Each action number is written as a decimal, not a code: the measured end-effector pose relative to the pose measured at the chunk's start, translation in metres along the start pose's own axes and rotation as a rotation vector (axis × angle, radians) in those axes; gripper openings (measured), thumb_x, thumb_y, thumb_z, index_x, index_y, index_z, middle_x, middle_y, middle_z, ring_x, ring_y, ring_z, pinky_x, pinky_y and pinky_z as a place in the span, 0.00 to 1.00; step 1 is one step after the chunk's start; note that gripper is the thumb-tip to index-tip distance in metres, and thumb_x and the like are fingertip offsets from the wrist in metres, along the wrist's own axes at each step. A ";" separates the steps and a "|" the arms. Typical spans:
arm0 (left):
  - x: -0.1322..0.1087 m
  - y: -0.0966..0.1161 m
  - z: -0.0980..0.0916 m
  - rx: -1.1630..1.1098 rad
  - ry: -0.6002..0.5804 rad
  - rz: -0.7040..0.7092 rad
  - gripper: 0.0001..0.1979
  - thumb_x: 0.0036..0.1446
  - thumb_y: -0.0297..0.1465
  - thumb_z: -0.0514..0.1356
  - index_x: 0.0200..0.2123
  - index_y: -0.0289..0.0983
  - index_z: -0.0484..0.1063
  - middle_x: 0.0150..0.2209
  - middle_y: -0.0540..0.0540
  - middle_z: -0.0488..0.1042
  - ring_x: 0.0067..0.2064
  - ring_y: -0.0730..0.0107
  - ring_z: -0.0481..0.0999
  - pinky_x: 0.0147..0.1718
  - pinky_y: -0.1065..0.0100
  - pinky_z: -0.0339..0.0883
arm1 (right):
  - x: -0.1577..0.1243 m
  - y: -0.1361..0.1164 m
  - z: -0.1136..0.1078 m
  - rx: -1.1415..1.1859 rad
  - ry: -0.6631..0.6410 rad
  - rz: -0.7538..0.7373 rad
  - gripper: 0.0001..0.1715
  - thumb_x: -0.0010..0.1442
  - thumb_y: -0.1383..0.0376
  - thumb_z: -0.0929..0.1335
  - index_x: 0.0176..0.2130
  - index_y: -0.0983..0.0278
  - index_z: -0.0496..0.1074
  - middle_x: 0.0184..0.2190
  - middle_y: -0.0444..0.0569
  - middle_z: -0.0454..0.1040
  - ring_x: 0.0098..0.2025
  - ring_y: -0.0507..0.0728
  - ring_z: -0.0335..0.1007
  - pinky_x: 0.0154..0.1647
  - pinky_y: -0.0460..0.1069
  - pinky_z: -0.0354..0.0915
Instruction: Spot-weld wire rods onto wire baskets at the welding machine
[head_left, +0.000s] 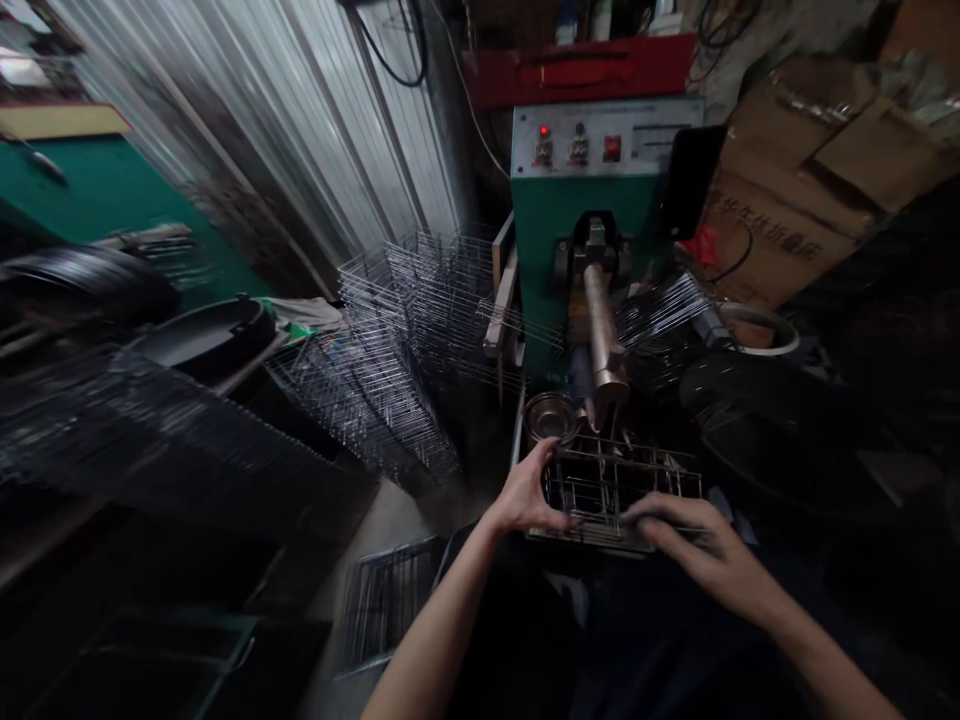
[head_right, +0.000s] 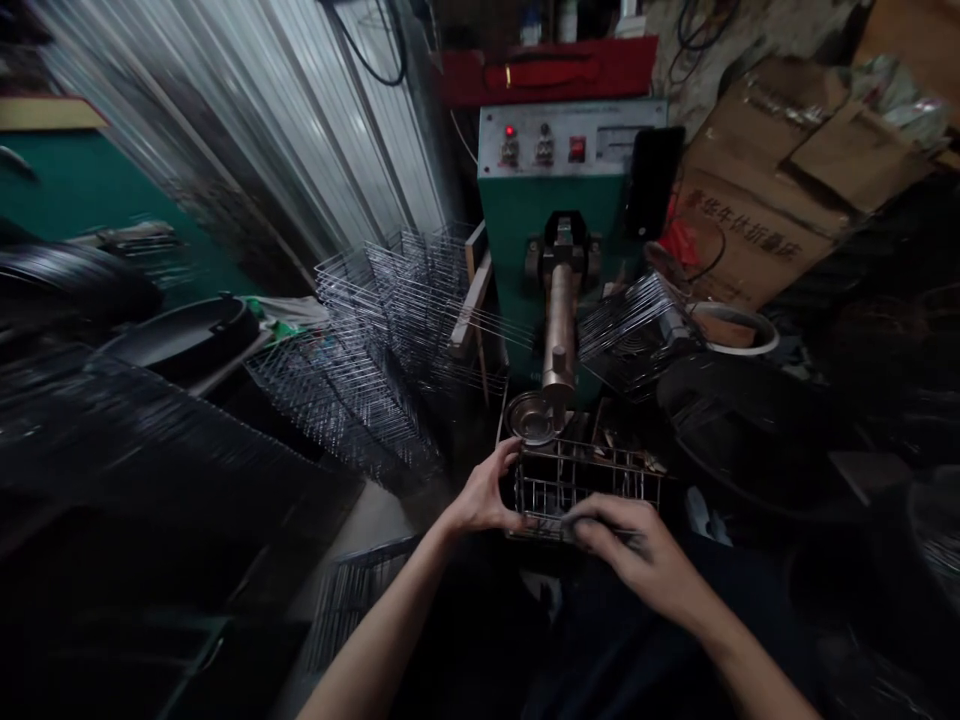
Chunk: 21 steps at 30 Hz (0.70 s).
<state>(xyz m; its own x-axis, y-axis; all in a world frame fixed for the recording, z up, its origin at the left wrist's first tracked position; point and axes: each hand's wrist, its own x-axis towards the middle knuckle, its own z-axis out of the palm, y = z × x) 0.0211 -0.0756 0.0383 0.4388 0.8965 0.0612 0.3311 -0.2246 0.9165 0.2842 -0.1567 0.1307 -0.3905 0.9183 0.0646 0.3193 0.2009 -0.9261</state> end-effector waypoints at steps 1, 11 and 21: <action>0.005 0.008 0.008 0.073 0.013 0.018 0.58 0.30 0.38 0.76 0.64 0.43 0.53 0.63 0.39 0.64 0.64 0.45 0.67 0.62 0.49 0.62 | 0.008 0.002 0.004 -0.123 0.003 -0.061 0.13 0.70 0.58 0.65 0.43 0.59 0.77 0.39 0.50 0.78 0.40 0.59 0.75 0.41 0.51 0.71; 0.018 0.028 0.047 0.260 0.145 0.043 0.55 0.33 0.37 0.73 0.64 0.43 0.53 0.62 0.41 0.66 0.59 0.46 0.72 0.55 0.50 0.69 | 0.015 0.067 0.019 -0.831 0.036 -0.462 0.26 0.64 0.77 0.62 0.60 0.65 0.67 0.51 0.55 0.75 0.51 0.63 0.71 0.51 0.59 0.73; 0.030 0.025 0.046 0.172 0.190 0.069 0.55 0.32 0.36 0.74 0.64 0.42 0.54 0.61 0.40 0.66 0.61 0.45 0.70 0.57 0.48 0.67 | 0.028 0.063 0.013 -0.726 0.101 -0.497 0.20 0.69 0.73 0.61 0.58 0.64 0.70 0.50 0.55 0.77 0.51 0.62 0.73 0.51 0.58 0.74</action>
<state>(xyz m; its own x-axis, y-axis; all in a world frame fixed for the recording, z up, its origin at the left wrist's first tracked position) 0.0807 -0.0721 0.0445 0.3061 0.9287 0.2094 0.4497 -0.3350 0.8280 0.2821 -0.1229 0.0689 -0.5630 0.6862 0.4607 0.6156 0.7201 -0.3202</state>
